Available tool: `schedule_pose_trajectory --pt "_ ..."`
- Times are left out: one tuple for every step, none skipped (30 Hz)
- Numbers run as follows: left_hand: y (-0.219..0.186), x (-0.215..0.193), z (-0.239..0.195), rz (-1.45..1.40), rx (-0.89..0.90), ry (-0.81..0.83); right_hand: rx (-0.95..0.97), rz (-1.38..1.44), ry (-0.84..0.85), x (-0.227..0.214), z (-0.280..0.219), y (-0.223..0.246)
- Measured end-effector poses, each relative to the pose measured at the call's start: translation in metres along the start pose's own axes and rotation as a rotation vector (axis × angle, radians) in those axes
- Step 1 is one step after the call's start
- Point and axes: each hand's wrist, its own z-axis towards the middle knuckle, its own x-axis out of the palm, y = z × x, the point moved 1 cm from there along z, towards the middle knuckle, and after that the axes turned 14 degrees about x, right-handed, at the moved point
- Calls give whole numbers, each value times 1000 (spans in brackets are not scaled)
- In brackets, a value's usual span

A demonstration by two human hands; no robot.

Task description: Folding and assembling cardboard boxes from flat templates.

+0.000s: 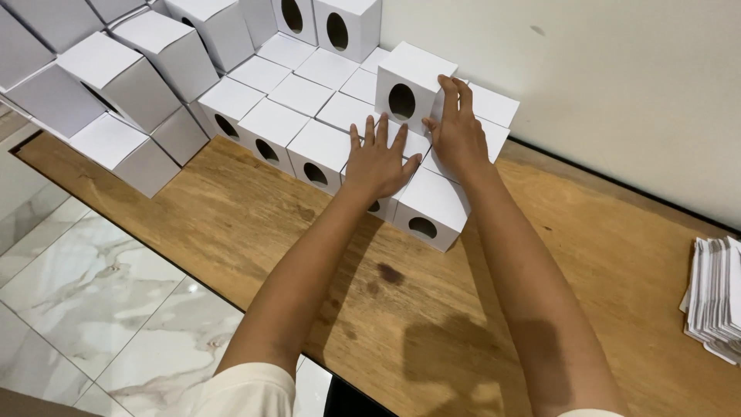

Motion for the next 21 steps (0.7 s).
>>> schedule_pose_trajectory --pt "0 0 0 0 -4 -2 -4 1 1 2 3 -1" --pt "0 0 0 8 7 5 2 -6 4 3 7 -3" --pt "0 0 -1 16 17 12 9 -14 8 5 10 -4" --pt "-1 -1 -2 15 13 11 6 -13 10 6 11 -4" --pt "-2 -3 -2 10 10 26 -1 -20 1 7 12 -3" --pt "-3 -5 -3 4 8 40 -7 -26 -9 7 13 -3" --pt "-3 -5 -3 6 6 37 -10 -24 -11 6 15 -1" --pt "-3 -5 -2 14 9 37 18 -24 8 6 17 1" --pt "-3 -5 -2 21 13 38 46 -24 28 5 18 2" --pt "-3 -5 -3 23 11 38 45 -22 28 6 19 2" --pt "-3 -6 -3 3 13 31 51 -39 33 6 22 3" --pt "-4 -6 -4 -17 15 24 58 -57 38 6 24 4" --pt "-5 -10 -6 -16 11 22 54 -56 39 7 26 4" --pt "-6 -13 -8 -26 17 28 56 -63 37 7 28 4" --pt "-8 -16 -11 -37 23 36 60 -71 37 9 30 4" --pt "-7 -15 -11 -38 20 37 58 -70 40 9 30 5" --pt "-7 -14 -10 -10 19 46 47 -67 31 9 31 5" --pt "-7 -14 -10 18 19 56 37 -64 23 9 32 6" --pt "-7 -14 -10 18 16 52 33 -64 22 10 33 5" --pt "-7 -14 -10 12 20 49 22 -72 18 11 34 5" --pt "-7 -14 -10 6 25 46 12 -79 13 12 35 5"
